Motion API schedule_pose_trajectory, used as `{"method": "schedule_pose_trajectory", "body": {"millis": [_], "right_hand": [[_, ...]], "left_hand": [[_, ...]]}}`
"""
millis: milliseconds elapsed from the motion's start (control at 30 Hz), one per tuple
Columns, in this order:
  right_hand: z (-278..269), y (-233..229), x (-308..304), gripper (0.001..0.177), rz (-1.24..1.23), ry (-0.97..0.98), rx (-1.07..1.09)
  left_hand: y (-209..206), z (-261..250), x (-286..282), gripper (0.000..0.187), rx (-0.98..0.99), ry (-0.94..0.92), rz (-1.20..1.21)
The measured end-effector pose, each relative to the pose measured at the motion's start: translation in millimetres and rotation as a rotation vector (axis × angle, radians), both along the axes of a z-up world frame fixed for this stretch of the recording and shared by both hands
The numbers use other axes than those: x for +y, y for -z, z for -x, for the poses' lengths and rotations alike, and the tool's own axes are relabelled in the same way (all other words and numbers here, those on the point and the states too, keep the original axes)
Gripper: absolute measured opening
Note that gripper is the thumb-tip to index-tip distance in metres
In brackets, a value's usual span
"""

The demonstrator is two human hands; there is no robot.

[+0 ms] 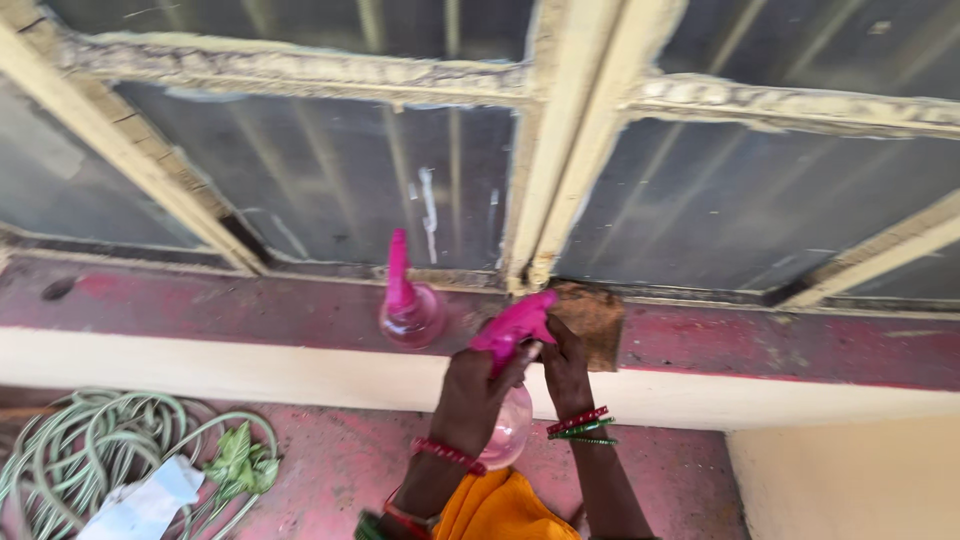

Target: The person cleans window frames and glass panes using a cloth and liquid from spray bottles.

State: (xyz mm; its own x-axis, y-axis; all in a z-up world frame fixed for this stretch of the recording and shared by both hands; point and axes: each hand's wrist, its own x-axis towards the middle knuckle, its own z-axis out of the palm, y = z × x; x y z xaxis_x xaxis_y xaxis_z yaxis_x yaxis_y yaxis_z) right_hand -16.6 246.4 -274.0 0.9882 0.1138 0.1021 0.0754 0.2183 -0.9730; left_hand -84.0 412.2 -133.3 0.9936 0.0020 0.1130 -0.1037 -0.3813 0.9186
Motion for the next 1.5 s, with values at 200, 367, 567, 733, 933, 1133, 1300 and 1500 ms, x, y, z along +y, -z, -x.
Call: {"method": "schedule_pose_trajectory", "body": {"millis": [200, 367, 567, 733, 933, 1133, 1300, 1500], "right_hand": [[19.4, -31.9, -41.5, 0.067, 0.212, 0.224, -0.028], [29.6, -77.7, -51.8, 0.098, 0.276, -0.131, 0.114], [30.2, -66.2, -50.1, 0.13, 0.537, -0.02, -0.133], [-2.8, 19.2, -61.1, 0.071, -0.529, -0.184, 0.224], [4.3, 57.8, -81.4, 0.044, -0.358, -0.041, 0.303], [22.4, -29.5, -103.9, 0.052, 0.276, -0.167, 0.506], [23.4, -61.4, -118.4, 0.06, 0.386, -0.211, 0.654], [15.1, -51.9, -132.2, 0.051, 0.389, -0.248, 0.682]], "left_hand": [[25.2, -30.3, -58.2, 0.05, 0.254, 0.042, -0.084], [31.9, -53.3, -81.8, 0.048, 0.169, -0.008, 0.074], [53.2, -88.2, -104.2, 0.059, 0.286, -0.033, -0.338], [56.0, -94.9, -129.6, 0.061, 0.241, 0.091, -0.476], [40.4, -100.9, -121.5, 0.053, 0.181, 0.477, -0.909], [77.3, -120.6, -57.5, 0.03, 0.226, 0.134, -0.249], [106.4, -123.9, -61.0, 0.034, 0.282, -0.109, -0.349], [137.2, -120.8, -95.0, 0.066, 0.401, -0.222, -0.454]]}}
